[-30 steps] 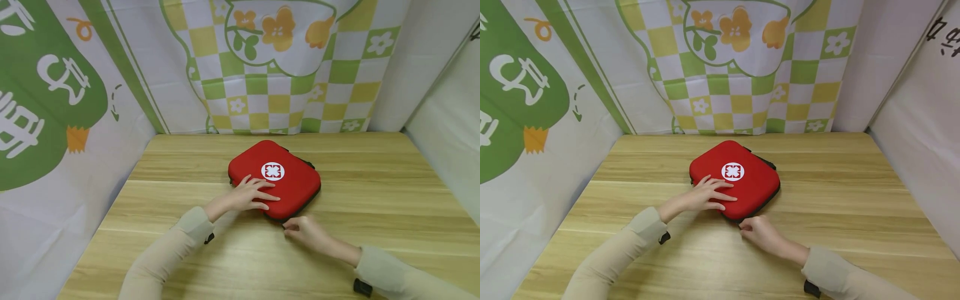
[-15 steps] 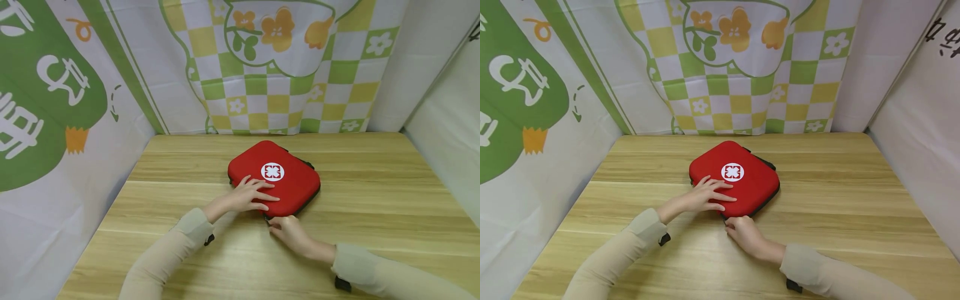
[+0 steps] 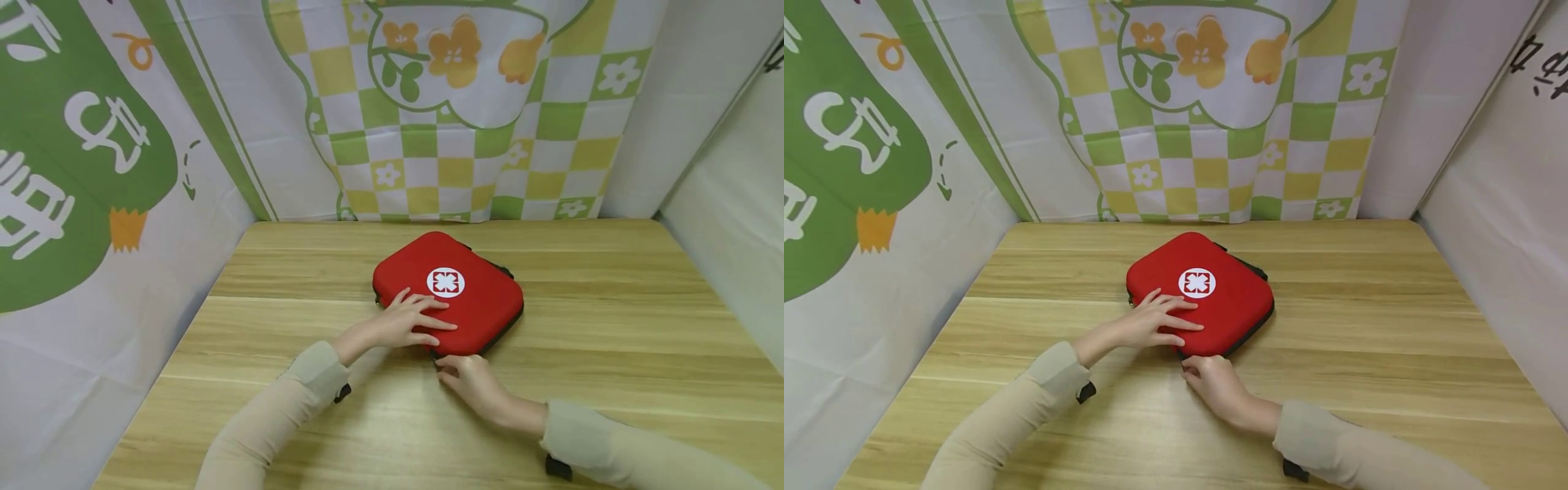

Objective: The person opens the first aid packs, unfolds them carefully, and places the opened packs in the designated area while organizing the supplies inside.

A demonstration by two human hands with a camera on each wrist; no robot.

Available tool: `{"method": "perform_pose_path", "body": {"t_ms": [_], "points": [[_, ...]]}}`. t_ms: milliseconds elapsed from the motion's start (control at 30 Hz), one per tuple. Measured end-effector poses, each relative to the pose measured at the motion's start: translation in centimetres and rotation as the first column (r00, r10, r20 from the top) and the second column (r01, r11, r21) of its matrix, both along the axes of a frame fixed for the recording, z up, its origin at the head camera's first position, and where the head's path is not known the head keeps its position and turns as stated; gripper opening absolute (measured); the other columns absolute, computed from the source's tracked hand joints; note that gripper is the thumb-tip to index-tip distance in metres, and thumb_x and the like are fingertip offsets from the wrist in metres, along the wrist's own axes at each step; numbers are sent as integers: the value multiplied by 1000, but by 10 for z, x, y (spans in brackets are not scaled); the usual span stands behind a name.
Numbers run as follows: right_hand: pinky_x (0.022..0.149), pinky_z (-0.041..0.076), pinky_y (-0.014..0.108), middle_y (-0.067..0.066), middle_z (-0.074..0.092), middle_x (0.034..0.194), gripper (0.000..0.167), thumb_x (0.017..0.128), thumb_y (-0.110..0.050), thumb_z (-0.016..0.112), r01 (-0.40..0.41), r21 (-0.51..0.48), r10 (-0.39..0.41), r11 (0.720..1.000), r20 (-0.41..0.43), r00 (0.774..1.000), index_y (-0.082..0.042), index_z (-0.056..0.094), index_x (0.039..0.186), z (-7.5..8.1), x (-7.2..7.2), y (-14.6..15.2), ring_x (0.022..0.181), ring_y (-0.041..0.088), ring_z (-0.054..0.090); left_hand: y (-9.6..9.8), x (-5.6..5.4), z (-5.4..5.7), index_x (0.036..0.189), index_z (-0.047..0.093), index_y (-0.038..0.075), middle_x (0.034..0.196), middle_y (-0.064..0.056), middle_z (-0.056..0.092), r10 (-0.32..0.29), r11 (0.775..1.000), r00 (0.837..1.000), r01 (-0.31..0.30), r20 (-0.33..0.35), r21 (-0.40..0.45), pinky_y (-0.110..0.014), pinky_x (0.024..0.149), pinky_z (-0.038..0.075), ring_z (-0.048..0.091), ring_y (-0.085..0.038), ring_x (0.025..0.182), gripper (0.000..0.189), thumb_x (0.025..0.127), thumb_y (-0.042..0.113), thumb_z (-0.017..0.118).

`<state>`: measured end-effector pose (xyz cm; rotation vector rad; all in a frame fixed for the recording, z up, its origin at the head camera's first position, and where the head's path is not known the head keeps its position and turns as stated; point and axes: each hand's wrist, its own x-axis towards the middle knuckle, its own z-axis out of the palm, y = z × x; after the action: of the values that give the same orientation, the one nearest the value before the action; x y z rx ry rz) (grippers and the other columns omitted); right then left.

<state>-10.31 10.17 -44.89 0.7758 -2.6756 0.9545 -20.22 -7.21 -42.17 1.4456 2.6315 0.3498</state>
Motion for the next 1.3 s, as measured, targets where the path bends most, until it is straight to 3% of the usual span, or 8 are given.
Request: {"method": "perform_pose_path", "body": {"t_ms": [167, 267, 467, 633, 800, 933, 1100, 1300], "points": [[56, 49, 21, 3, 66, 70, 12, 72, -3, 70, -69, -71, 77, 995, 116, 990, 2, 67, 83, 8, -2, 15, 61, 9, 62, 1, 3, 4, 123, 52, 35, 137, 6, 35, 39, 999, 998, -40, 50, 9, -52, 104, 6, 25, -16, 128, 37, 86, 40, 53], [56, 49, 21, 0, 66, 70, 8, 73, -5, 69, -72, -102, 86, 992, 138, 987, -1, 67, 79, 16, -6, 29, 61, 6, 60, 1, 7, 5, 120, 56, 32, 134, 5, 39, 69, 997, 996, -71, 56, 34, -51, 105, 8, 29, -16, 126, 36, 85, 37, 56], [58, 50, 22, 0, 65, 73, 6, 73, -4, 69, 7, -135, 8, 991, 107, 994, -4, 67, 80, 28, -16, 61, 64, 6, 60, 2, 19, 4, 117, 59, 26, 130, -3, 44, 111, 991, 992, -107, -54, 78, -49, 102, 20, 35, -17, 121, 34, 84, 35, 57], [59, 50, 24, 0, 63, 78, 10, 73, -3, 69, 122, -140, -119, 983, 28, 993, -3, 67, 83, 33, -30, 86, 65, 8, 58, 5, 35, 2, 117, 59, 24, 129, -7, 42, 207, 975, 971, -195, -120, 103, -48, 100, 24, 34, -22, 121, 34, 85, 36, 57], [68, 50, 38, 12, 58, 89, 19, 76, -1, 65, 127, -194, -127, 973, 12, 992, 5, 64, 94, 34, -54, 105, 78, 24, 57, 16, 49, -2, 125, 51, 24, 135, -13, 34, 318, 943, 941, -302, -116, 137, -52, 99, 25, 28, -33, 125, 46, 83, 42, 56], [84, 41, 50, 22, 49, 112, 38, 84, -14, 60, 137, -155, -115, 978, 146, 983, 6, 52, 116, 32, -72, 116, 101, 36, 47, 26, 58, -6, 132, 41, 24, 139, -16, 24, 388, 919, 918, -378, -81, 108, -56, 99, 23, 18, -40, 128, 57, 82, 49, 54], [92, 34, 52, 25, 34, 132, 56, 89, -28, 53, 150, -124, -100, 981, 340, 935, 3, 35, 132, 28, -89, 122, 116, 42, 36, 39, 64, -10, 135, 37, 25, 141, -17, 21, 431, 901, 900, -426, -64, 77, -59, 99, 17, 12, -41, 129, 62, 81, 52, 53], [94, 33, 52, 30, 29, 134, 58, 90, -23, 51, 139, -168, -62, 976, 397, 916, 6, 28, 134, 23, -98, 124, 118, 47, 33, 45, 66, -13, 134, 37, 25, 139, -17, 24, 441, 897, 890, -440, -112, 40, -60, 98, 14, 13, -39, 130, 62, 81, 51, 55]]}}
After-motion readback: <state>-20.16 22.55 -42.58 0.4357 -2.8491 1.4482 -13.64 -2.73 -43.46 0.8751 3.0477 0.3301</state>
